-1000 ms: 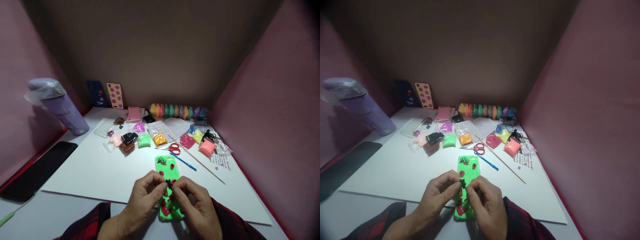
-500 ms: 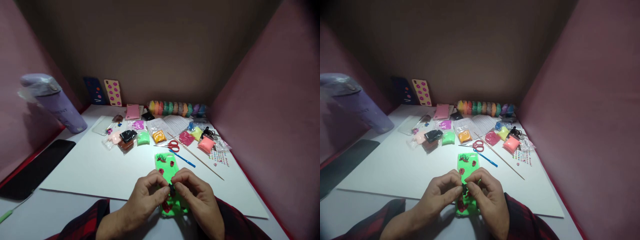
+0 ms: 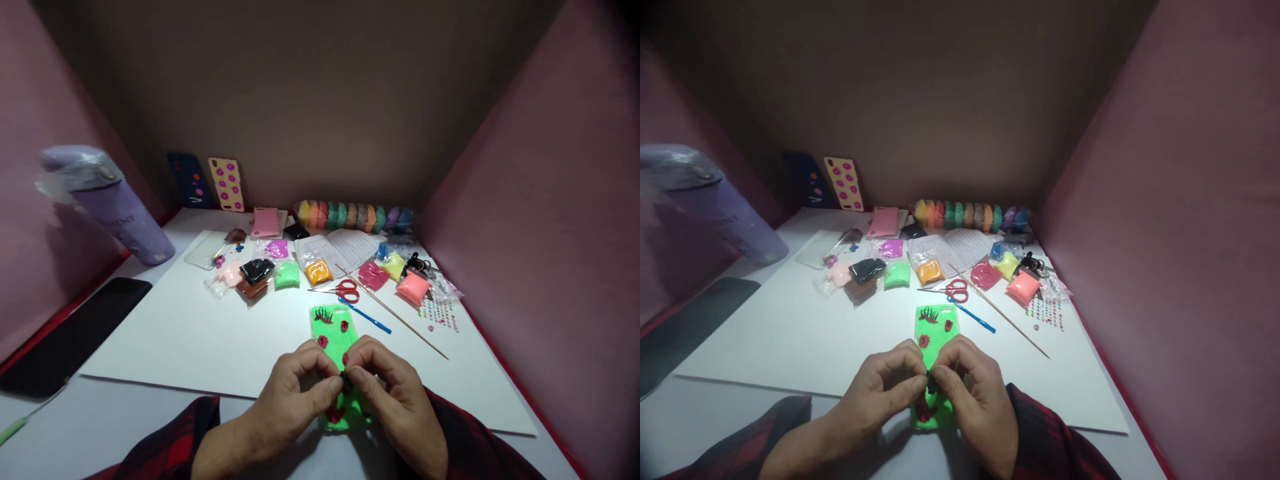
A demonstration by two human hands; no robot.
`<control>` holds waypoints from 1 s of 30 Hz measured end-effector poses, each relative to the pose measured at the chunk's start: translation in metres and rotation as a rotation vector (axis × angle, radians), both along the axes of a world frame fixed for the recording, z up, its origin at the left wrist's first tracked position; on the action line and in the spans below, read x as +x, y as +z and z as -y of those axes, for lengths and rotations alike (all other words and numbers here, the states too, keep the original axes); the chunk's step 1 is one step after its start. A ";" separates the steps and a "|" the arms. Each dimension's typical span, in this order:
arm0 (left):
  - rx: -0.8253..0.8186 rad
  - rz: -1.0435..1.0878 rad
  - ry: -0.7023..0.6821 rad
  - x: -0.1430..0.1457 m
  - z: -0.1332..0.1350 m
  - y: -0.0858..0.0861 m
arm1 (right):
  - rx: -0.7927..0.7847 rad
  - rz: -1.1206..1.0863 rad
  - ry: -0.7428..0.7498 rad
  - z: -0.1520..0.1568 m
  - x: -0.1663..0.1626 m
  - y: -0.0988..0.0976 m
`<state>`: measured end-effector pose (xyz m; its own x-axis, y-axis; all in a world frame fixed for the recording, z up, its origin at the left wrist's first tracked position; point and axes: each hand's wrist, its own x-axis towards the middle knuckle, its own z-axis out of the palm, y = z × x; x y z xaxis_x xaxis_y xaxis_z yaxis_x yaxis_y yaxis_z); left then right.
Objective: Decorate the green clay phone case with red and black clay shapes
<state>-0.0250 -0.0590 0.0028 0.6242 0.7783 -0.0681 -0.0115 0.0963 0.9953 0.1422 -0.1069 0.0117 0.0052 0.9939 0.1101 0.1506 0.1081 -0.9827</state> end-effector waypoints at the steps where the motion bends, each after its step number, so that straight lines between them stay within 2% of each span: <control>1: 0.002 -0.005 -0.006 0.000 0.000 0.001 | 0.020 0.022 0.005 0.000 0.000 0.000; 7: -0.002 -0.012 -0.017 0.000 -0.001 0.003 | 0.053 0.067 0.032 0.000 0.001 -0.001; 14: -0.071 0.030 0.001 -0.001 -0.002 0.001 | -0.095 -0.035 -0.039 0.000 0.003 0.001; 21: -0.026 0.011 -0.002 -0.001 -0.001 0.000 | -0.021 0.035 -0.006 -0.001 0.004 0.000; 30: -0.012 -0.020 0.000 -0.001 -0.002 0.003 | -0.034 0.038 -0.006 0.000 0.003 0.000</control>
<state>-0.0259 -0.0570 0.0058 0.6228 0.7773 -0.0896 0.0082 0.1080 0.9941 0.1450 -0.1069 0.0118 0.0076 0.9970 0.0764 0.1888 0.0736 -0.9792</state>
